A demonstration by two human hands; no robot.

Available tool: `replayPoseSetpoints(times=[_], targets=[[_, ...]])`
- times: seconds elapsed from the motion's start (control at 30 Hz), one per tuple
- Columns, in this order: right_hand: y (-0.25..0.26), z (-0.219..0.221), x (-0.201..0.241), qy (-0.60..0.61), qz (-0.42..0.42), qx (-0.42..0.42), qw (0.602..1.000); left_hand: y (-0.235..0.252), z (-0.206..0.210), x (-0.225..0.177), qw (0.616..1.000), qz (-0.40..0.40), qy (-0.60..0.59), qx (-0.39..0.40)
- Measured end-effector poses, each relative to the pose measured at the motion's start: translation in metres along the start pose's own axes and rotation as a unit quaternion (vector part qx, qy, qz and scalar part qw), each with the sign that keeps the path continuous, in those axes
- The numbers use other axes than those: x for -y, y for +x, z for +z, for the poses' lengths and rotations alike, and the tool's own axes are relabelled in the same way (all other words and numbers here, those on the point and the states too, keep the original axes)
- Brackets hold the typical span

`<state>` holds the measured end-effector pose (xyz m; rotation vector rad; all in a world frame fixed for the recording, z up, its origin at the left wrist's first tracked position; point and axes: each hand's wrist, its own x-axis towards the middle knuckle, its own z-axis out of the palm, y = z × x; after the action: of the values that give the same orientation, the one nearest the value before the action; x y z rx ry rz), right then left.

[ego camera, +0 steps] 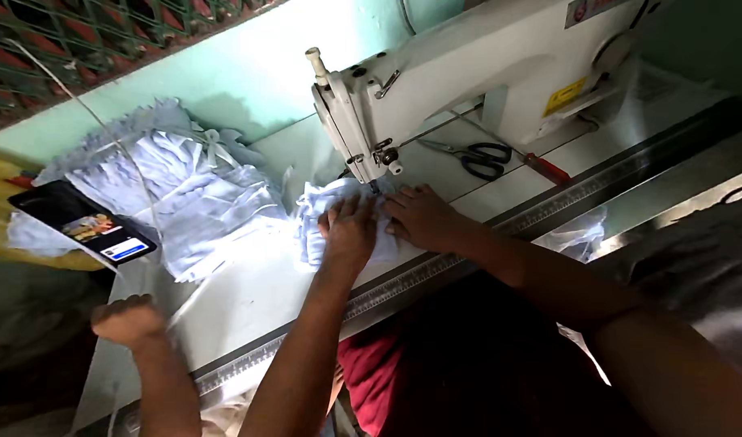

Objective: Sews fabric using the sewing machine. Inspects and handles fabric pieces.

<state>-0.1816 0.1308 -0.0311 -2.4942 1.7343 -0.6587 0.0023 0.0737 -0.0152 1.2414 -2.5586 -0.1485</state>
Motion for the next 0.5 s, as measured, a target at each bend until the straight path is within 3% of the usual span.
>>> replayPoseSetpoints(times=[0.27, 0.37, 0.43, 0.5], targets=[[0.000, -0.003, -0.005, 0.035, 0.046, -0.017, 0.998, 0.011, -0.011, -0.013, 0.997, -0.063, 0.020, 0.030], [-0.006, -0.002, -0.003, 0.026, -0.010, -0.076, 0.997, 0.004, -0.026, 0.011, 0.998, 0.035, -0.047, -0.012], [-0.010, -0.001, -0.003, 0.014, -0.069, -0.063, 0.996, -0.003, -0.022, 0.026, 0.987, 0.145, -0.065, -0.024], [-0.009, 0.001, -0.002, 0.010, -0.083, -0.039, 0.996, -0.009, -0.010, 0.036, 0.977, 0.204, -0.059, -0.002]])
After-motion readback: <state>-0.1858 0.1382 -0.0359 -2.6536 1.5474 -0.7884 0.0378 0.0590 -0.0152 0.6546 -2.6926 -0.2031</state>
